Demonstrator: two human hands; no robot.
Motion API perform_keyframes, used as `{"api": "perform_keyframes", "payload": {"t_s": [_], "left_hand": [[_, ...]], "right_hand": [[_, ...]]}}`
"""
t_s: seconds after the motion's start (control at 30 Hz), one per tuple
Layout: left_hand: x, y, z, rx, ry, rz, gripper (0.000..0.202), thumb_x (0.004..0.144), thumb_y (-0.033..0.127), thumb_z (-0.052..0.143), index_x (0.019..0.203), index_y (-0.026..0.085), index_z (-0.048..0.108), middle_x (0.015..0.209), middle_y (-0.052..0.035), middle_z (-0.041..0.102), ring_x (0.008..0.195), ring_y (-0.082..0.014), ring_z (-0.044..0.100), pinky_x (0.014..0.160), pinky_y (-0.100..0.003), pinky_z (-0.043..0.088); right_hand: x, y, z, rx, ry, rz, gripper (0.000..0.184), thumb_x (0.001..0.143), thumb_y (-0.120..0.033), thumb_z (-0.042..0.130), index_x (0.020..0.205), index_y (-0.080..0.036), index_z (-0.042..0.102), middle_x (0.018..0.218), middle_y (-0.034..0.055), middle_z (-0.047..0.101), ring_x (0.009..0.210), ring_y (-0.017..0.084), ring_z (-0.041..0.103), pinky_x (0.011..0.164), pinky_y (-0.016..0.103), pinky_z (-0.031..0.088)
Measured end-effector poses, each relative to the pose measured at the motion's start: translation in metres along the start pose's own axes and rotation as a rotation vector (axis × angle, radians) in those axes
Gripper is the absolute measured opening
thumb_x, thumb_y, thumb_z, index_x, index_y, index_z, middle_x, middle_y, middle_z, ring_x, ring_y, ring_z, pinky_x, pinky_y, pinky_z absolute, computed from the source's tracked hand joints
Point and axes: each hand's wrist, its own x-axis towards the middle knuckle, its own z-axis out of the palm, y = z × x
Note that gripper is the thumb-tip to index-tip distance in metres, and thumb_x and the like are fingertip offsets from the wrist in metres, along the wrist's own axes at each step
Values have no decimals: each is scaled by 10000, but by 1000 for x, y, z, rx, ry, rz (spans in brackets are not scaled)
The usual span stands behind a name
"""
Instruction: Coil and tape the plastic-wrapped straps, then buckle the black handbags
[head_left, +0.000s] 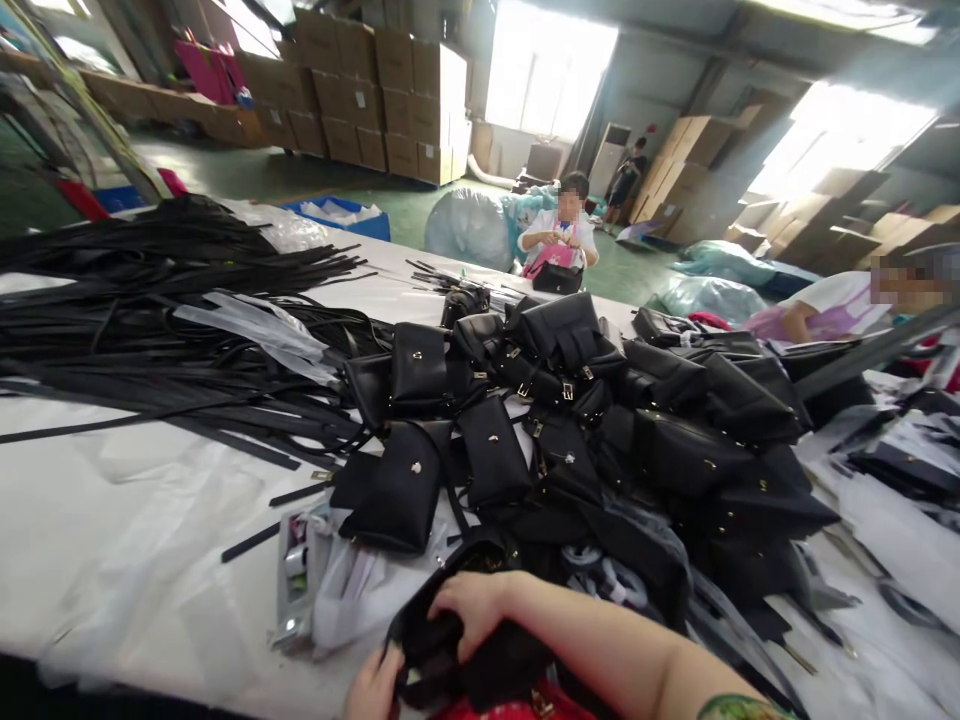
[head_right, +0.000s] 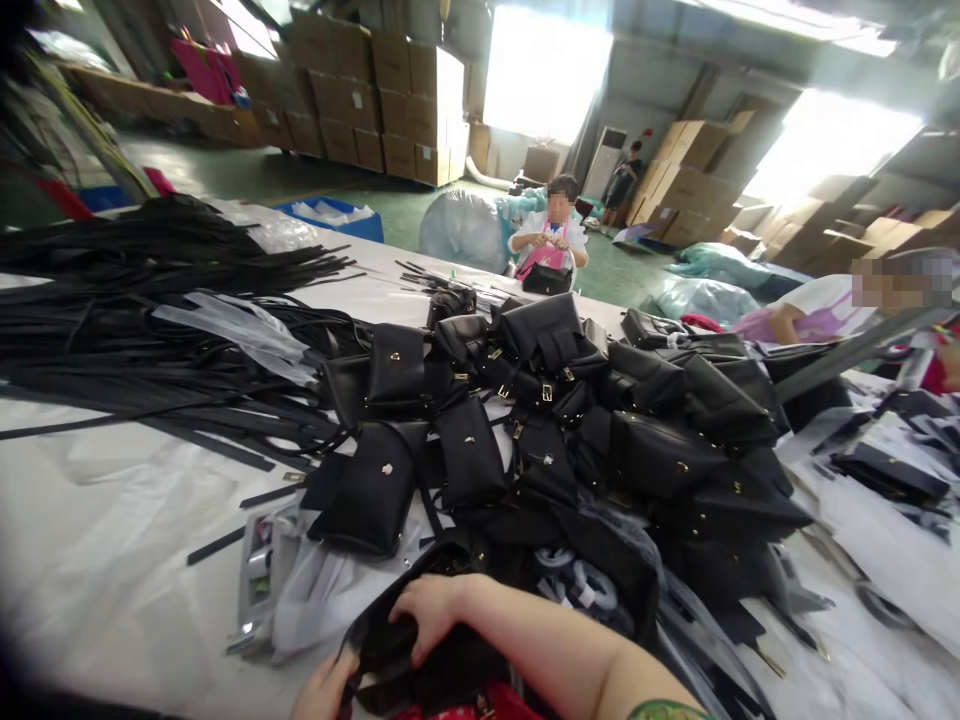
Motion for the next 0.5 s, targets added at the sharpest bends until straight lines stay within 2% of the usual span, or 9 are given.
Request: {"api": "perform_keyframes", "payload": {"t_s": [0.07, 0.1, 0.23, 0.3, 0.37, 0.43, 0.5], "left_hand": [[1, 2, -1, 0, -50, 1, 402, 725, 597, 434, 667, 211, 527, 332, 72, 357, 256, -142, 362, 290, -249, 311], [2, 5, 0, 22, -68, 15, 394, 720, 595, 455, 677, 209, 524, 334, 75, 365, 251, -138, 362, 289, -244, 303], [5, 25, 1, 141, -131, 11, 434, 699, 636, 503, 657, 205, 525, 340, 59, 400, 262, -164, 428, 305, -265, 349], [7, 38, -1, 151, -161, 8, 488, 690, 697, 494, 580, 223, 471, 322, 66, 353, 260, -160, 425, 308, -265, 357], [9, 51, -7, 82, -154, 51, 545, 683, 759, 474, 537, 240, 390, 328, 82, 305, 268, -139, 407, 313, -252, 360], [10, 62, -15, -38, -64, 127, 580, 694, 793, 447, 541, 245, 333, 359, 94, 286, 290, -111, 380, 323, -233, 363], [9, 72, -27, -145, 47, 193, 584, 716, 788, 446, 556, 241, 318, 393, 98, 295, 316, -92, 359, 331, -219, 361]], "right_hand": [[-22, 17, 6, -102, 126, 36, 926, 537, -493, 825, 1316, -86, 531, 1315, 207, 550, 1215, 372, 512, 1036, 428, 405], [-29, 22, 14, -144, 164, 64, 928, 546, -503, 820, 1305, -55, 529, 1291, 232, 555, 1200, 387, 513, 1034, 451, 398], [-35, 18, 46, -224, 249, 64, 708, 712, -451, 705, 1248, -21, 536, 1124, 234, 634, 1035, 343, 604, 917, 431, 474], [-31, 9, 49, -195, 291, 104, 551, 734, -377, 674, 1169, -53, 576, 1042, 201, 669, 943, 310, 639, 810, 382, 512], [-30, 2, 40, -150, 336, 158, 400, 742, -343, 653, 1054, -96, 615, 958, 167, 692, 865, 292, 657, 733, 356, 516], [-38, 2, 21, -125, 387, 201, 332, 783, -369, 611, 1000, -118, 620, 917, 150, 698, 835, 287, 660, 716, 357, 509], [-59, 12, -7, -75, 489, 216, 347, 839, -408, 550, 1034, -127, 605, 939, 133, 697, 855, 269, 656, 745, 351, 502]]}}
